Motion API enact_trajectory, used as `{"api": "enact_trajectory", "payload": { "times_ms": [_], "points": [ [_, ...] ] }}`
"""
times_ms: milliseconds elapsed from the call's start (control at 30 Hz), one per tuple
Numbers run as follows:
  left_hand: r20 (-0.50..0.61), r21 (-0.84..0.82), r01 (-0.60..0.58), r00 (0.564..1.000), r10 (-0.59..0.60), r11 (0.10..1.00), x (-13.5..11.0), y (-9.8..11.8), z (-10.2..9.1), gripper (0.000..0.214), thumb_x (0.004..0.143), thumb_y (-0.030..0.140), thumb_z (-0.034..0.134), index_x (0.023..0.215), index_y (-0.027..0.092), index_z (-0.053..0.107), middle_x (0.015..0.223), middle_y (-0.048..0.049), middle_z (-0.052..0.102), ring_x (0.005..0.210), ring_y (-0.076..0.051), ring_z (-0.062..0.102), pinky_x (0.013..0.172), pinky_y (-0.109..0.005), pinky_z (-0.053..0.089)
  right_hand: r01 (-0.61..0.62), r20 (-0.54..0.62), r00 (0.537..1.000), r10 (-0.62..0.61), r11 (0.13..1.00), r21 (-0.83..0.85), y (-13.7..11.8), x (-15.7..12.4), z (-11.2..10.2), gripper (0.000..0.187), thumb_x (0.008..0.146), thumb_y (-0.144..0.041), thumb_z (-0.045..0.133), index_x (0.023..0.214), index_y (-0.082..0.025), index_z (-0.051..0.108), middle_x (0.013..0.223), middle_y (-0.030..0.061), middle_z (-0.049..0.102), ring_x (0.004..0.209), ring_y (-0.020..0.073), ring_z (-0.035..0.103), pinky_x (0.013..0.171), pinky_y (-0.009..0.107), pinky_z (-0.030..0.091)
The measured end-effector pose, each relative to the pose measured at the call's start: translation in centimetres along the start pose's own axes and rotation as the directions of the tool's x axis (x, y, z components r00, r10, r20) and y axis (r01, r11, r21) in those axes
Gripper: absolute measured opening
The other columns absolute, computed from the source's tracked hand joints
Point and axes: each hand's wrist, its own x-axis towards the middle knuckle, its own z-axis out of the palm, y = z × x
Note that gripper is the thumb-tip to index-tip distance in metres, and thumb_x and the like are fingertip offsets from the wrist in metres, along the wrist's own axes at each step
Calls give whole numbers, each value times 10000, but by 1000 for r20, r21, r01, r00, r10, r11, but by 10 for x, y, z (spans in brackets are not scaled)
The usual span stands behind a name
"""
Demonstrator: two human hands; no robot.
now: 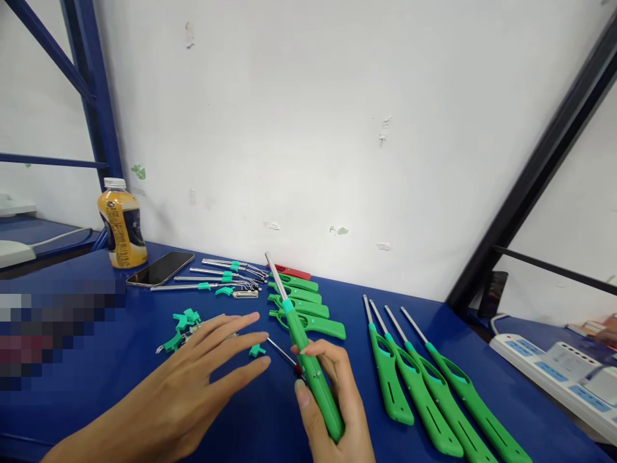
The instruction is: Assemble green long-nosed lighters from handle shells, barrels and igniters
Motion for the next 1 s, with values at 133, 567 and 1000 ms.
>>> {"api": "enact_trajectory", "payload": {
  "times_ms": [133, 567, 1000],
  "points": [
    [-33, -70, 19, 999, -21, 997, 1, 5, 9, 500, 964, -54, 449, 1326, 239, 632, 1396, -51, 705, 1527, -277, 483, 1248, -550, 433, -126, -8, 992, 128, 986, 105, 4, -1, 2, 229, 999, -486, 704, 1097, -308, 600, 1051, 54, 802, 605, 155, 722, 627, 262, 637],
    [-25, -98, -64, 998, 61, 993, 2, -5, 17, 409, 944, -6, 517, 1277, 198, 638, 1085, -77, 717, 1140, -265, 663, 1040, -440, 531, -219, 41, 975, 216, 972, 88, -2, -7, -1, 435, 1054, -453, 630, 1475, -364, 568, 1438, 80, 718, 419, 72, 575, 355, 206, 476],
    [4, -126, -41, 999, 42, 991, 3, -3, 20, 384, 934, -19, 516, 1221, 192, 659, 1005, -53, 677, 987, -254, 623, 924, -421, 522, -112, -88, 990, 111, 994, -7, 3, 0, -1, 148, 1008, -426, 690, 1046, -301, 620, 1183, 40, 768, 1187, 231, 767, 950, 249, 629]
  ]
}}
